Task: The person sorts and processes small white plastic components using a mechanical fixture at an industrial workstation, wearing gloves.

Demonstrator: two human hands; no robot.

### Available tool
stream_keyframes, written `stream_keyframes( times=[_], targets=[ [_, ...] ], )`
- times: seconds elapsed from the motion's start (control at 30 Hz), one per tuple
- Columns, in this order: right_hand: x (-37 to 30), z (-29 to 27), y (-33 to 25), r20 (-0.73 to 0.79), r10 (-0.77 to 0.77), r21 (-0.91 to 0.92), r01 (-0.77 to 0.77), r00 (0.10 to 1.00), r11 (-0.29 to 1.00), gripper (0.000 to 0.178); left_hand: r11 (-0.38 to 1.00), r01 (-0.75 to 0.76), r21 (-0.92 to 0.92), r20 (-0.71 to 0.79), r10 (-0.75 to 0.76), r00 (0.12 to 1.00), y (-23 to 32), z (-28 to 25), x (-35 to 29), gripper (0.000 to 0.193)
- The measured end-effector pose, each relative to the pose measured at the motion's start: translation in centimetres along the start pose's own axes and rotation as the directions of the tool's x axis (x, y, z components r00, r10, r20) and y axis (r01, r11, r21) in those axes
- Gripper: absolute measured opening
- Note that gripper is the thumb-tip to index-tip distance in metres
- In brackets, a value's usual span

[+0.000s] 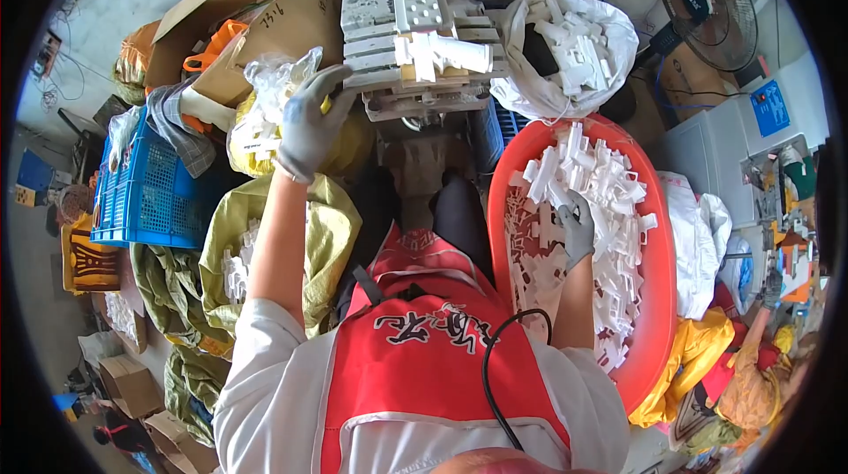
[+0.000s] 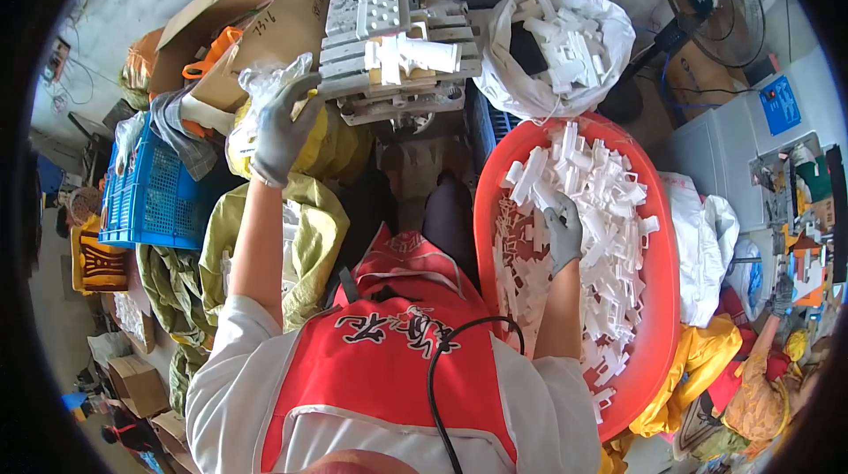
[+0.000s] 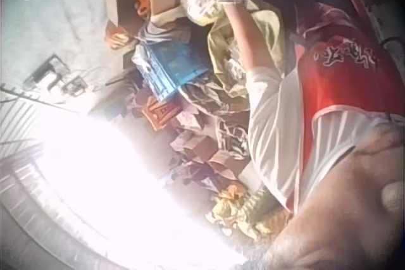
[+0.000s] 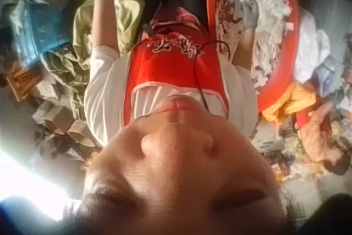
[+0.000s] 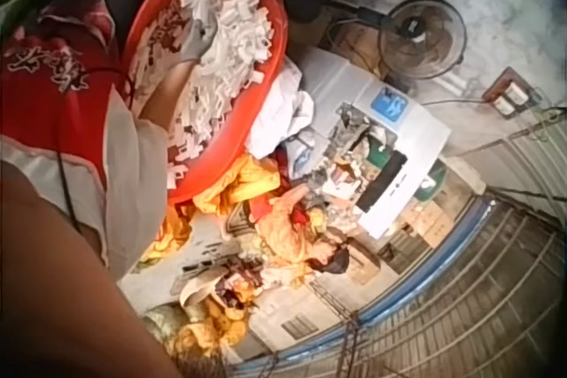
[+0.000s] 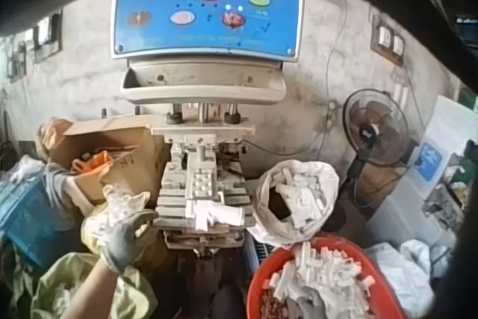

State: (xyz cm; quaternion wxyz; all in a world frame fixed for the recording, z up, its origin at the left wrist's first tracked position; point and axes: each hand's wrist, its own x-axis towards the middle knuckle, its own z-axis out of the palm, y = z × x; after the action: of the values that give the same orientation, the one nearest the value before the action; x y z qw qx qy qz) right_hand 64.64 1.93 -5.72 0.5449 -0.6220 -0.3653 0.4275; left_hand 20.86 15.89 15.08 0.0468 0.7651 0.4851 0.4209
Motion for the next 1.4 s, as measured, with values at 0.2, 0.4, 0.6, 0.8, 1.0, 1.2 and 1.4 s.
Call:
stream_keyframes(
  times=[0.2, 0.4, 0.6, 0.8, 1.0, 1.2, 1.4],
  targets=[
    [-1.5, 0.9, -3.2, 0.015, -0.036, 0.045, 0.035, 0.999, 0.998, 0.041, 0.989, 0.072, -0.128, 0.265, -0.036, 0.963, 0.6, 2.6, 5.2, 0.047],
    [-1.8, 1.1, -6.5, 0.021, -0.035, 0.137, 0.032, 0.999, 0.99, 0.036, 0.997, 0.062, -0.044, 0.423, -0.037, 0.905, 1.0, 2.9, 8.2, 0.049],
    [2.2, 5.0, -13.7, 0.14, -0.1, 0.288, 0.056, 0.985, 0.956, 0.035, 0.991, 0.021, -0.134, 0.252, 0.013, 0.968, -0.5, 3.4, 7.2, 0.044],
    [7.4, 13.9, -20.5, 0.348, -0.293, 0.245, 0.215, 0.891, 0.945, 0.035, 0.983, 0.12, -0.136, -0.008, -0.122, 0.992, -2.0, -0.4, 1.7, 0.038],
    [10.3, 19.5, -23.5, 0.626, -0.168, -0.157, 0.335, 0.761, 0.929, 0.034, 0.926, 0.374, 0.05, -0.09, -0.368, 0.925, -6.0, -6.6, -11.4, 0.041],
    [9.9, 18.6, -24.9, 0.714, -0.173, -0.306, 0.525, 0.678, 0.794, 0.042, 0.648, 0.759, 0.058, -0.1, -0.753, 0.651, -10.2, -11.1, -24.4, 0.036],
    [13.5, 2.2, -12.1, 0.857, -0.467, -0.193, 0.976, 0.217, 0.1, 0.043, 0.641, 0.765, 0.062, -0.206, -0.742, 0.638, -10.7, -15.6, -28.3, 0.033]
  ],
)
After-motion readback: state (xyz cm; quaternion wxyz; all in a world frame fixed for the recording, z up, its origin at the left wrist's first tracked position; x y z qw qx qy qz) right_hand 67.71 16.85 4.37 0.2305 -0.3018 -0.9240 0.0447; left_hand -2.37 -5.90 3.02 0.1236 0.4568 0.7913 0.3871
